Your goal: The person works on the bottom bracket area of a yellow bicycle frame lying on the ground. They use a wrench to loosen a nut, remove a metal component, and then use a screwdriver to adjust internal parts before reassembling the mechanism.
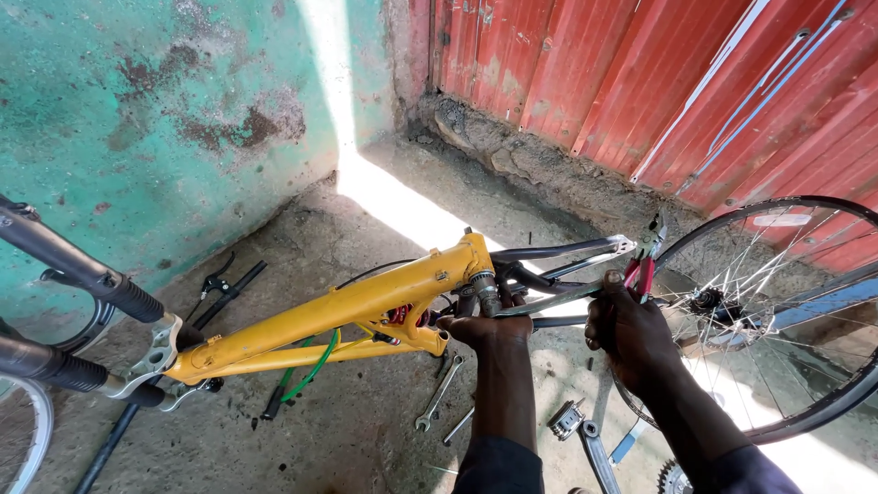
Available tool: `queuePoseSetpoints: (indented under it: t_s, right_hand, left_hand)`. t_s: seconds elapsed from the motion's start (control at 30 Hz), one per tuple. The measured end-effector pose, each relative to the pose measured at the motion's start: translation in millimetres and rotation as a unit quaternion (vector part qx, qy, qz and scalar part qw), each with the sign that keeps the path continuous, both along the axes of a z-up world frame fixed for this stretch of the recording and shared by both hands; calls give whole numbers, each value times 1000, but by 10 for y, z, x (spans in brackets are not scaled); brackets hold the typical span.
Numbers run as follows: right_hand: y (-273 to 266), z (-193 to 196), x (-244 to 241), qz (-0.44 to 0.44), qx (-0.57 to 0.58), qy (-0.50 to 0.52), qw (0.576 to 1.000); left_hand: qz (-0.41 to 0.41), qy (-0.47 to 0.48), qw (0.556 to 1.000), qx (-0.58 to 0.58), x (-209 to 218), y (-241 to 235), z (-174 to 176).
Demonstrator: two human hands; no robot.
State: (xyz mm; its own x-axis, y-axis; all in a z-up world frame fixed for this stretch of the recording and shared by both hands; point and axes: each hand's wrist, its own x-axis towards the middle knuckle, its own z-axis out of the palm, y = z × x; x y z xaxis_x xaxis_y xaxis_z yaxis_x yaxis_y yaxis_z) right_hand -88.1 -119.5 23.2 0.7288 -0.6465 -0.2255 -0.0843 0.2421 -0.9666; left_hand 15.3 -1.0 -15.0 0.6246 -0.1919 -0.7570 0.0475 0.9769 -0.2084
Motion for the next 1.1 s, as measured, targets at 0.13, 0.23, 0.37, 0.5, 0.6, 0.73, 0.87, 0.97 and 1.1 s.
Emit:
queuePoseSetpoints:
  t_s: [0.13,0.23,0.37,0.5,0.6,0.73,0.87,0.97,1.1]
  right_hand:
    - [111,124,6,-12,-5,14,1000]
    - [80,4,-24,-44,-34,-15,998]
    - [135,99,-152,-93,-216,-129,963]
    - [-235,-39,-328,7,-320,-190,928]
    - [-697,-868,-578,-25,164,-126,978]
    - [184,52,-732,64,-75,173,980]
    - [41,-71,-805,19,-359,-9,933]
    - [-65,-22,-476,91,-52,292,951]
    - [8,83,-623,109,76,66,989]
  left_hand:
    - [-5,-6,1000,-4,48,-8,-78]
    - [-11,-9,1000,-7,62,-24,-139]
    - [-19,-15,1000,-13,56,-42,-263]
    - [-19,-24,999,-15,129,-104,-324]
    - [-27,-26,999,-16,105,-138,-348]
    - [-32,-34,999,-17,150,-145,-376]
    - [-30,-34,999,-15,99,-151,-492]
    - [-39,-39,998,-14,109,-222,-466]
    - [-43,-47,998,-10,164,-219,-552]
